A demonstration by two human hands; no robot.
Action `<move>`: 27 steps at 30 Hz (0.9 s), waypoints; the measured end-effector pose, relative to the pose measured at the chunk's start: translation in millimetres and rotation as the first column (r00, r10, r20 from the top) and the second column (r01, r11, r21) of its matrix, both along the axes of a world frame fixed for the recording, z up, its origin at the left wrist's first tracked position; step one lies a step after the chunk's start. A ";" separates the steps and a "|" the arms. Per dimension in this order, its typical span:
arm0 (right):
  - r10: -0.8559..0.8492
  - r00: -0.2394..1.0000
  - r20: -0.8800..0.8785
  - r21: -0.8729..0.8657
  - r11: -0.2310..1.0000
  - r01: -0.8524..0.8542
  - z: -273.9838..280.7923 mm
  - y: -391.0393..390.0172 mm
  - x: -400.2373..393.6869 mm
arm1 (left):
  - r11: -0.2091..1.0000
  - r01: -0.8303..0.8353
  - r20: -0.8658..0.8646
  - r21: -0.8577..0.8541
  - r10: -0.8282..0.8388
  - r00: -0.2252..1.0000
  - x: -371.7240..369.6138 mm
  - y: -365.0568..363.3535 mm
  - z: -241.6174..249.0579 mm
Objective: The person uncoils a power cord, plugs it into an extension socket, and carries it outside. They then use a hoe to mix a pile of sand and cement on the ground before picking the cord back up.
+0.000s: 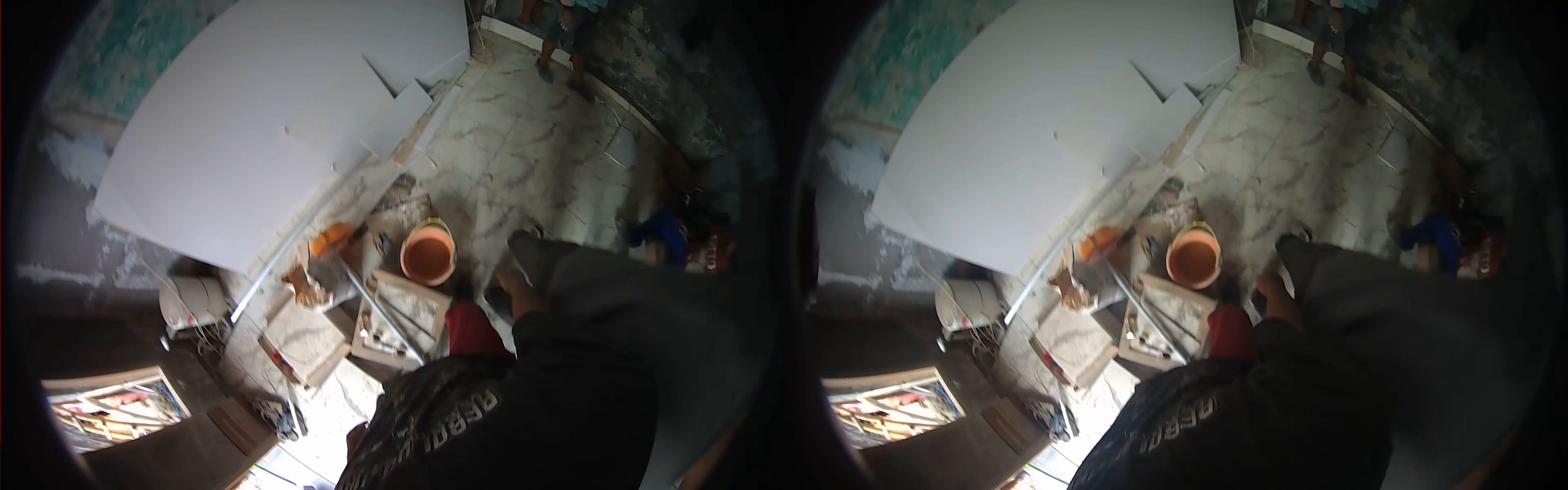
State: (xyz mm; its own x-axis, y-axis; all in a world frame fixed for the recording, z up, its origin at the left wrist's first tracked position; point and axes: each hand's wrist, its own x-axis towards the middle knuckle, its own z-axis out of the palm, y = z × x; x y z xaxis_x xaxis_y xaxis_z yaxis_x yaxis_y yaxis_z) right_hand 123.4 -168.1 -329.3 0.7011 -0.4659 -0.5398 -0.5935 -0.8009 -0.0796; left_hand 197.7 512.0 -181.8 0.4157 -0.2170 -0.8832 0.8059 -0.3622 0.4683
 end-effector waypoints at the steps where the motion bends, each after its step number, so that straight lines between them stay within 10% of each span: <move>1: -0.079 0.996 -0.043 0.089 0.993 0.082 -1.7 -11.8 -11.6 | 0.999 0.034 0.009 0.027 -0.035 0.999 13.6 -24.3 14.3; 5: -0.597 0.786 -0.157 0.374 0.701 0.607 -7.2 -82.2 -17.4 | 0.971 0.216 0.060 0.107 -0.223 0.973 103.6 -113.3 72.1; 12: -0.900 0.427 -0.088 0.556 0.312 0.770 -11.8 -149.5 21.6 | 0.710 0.596 0.420 0.374 -0.703 0.574 276.7 -363.4 203.9; 17: -0.743 0.486 -0.461 0.496 0.239 0.835 -40.3 -52.1 14.1 | 0.774 0.544 0.362 0.325 -0.633 0.684 306.4 -425.0 193.7; 21: -0.593 0.773 -0.224 0.609 0.534 0.586 -28.6 -116.9 11.9 | 0.849 0.518 0.089 0.101 -0.526 0.846 352.3 -393.0 93.0; 24: -0.253 0.949 0.189 0.263 0.944 0.200 -26.3 -204.3 6.6 | 0.243 0.785 0.457 0.570 -0.887 -0.058 402.5 -424.7 72.8; 27: -0.192 0.923 0.333 0.005 0.979 0.202 55.0 -289.5 11.0 | 0.694 0.687 0.236 0.215 -0.720 0.653 420.7 -538.4 99.6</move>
State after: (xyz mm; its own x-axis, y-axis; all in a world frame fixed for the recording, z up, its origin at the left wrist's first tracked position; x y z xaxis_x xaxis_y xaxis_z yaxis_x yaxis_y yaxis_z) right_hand 134.3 -457.6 -274.2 0.7296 -0.6249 -0.2780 -0.6837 -0.6751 -0.2769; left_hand 618.3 -26.5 -82.3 0.4043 -0.4689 -0.7853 0.1281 -0.8211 0.5562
